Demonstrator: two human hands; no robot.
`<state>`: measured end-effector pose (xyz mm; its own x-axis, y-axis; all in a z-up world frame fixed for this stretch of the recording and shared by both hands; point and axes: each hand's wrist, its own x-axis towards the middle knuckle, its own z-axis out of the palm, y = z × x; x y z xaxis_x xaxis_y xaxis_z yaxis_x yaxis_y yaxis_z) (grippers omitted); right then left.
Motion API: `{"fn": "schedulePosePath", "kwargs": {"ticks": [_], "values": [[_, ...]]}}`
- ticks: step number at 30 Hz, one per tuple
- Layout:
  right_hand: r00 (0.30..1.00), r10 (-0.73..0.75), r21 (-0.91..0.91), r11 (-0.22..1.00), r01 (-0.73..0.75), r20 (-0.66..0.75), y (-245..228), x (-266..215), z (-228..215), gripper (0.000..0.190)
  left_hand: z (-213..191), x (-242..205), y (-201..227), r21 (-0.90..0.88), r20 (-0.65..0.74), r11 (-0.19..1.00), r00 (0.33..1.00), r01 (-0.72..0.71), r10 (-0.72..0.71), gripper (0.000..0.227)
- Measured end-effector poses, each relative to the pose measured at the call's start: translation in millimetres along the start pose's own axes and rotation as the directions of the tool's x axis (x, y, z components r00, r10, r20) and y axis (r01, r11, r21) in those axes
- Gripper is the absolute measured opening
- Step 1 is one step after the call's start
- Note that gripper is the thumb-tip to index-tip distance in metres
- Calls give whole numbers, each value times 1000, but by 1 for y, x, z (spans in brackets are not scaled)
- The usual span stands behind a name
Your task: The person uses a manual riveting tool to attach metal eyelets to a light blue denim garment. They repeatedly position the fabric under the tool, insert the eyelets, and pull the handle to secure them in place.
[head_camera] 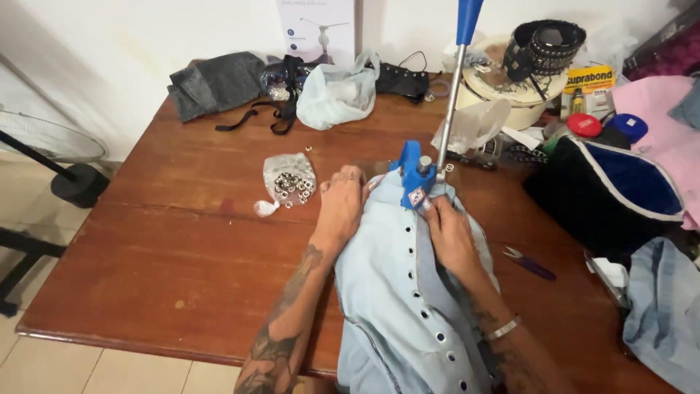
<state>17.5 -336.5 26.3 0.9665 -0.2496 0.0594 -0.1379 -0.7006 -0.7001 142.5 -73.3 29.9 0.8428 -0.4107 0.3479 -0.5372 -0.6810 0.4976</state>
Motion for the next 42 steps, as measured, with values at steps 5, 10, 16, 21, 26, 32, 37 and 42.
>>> {"fn": "schedulePosePath", "kwargs": {"ticks": [5,10,16,21,26,32,37,42], "values": [[999,-29,0,1000,29,-31,7,18,3,34,-58,-29,58,-54,-251,956,930,-290,268,35],[997,-71,8,997,71,-42,17,16,9,29,-24,-40,43,-542,-102,795,960,-273,261,48],[992,-114,-55,992,112,-48,18,6,11,25,14,-24,35,-543,-168,797,964,-263,204,29],[965,-204,-94,977,191,-164,31,2,19,18,32,-20,33,-656,-196,715,970,-241,147,26],[939,-304,-232,936,264,-160,26,-2,19,11,12,-22,49,-595,-181,769,971,-235,157,25],[895,-391,-399,872,285,-215,51,2,39,13,36,-21,49,-710,-138,691,989,-132,47,30],[881,-422,-444,845,297,-215,48,12,37,8,38,-16,50,-727,-154,677,988,-116,4,34],[923,-331,-240,929,281,-198,27,-6,21,6,45,-29,38,-757,-126,647,992,-95,-2,32]]}}
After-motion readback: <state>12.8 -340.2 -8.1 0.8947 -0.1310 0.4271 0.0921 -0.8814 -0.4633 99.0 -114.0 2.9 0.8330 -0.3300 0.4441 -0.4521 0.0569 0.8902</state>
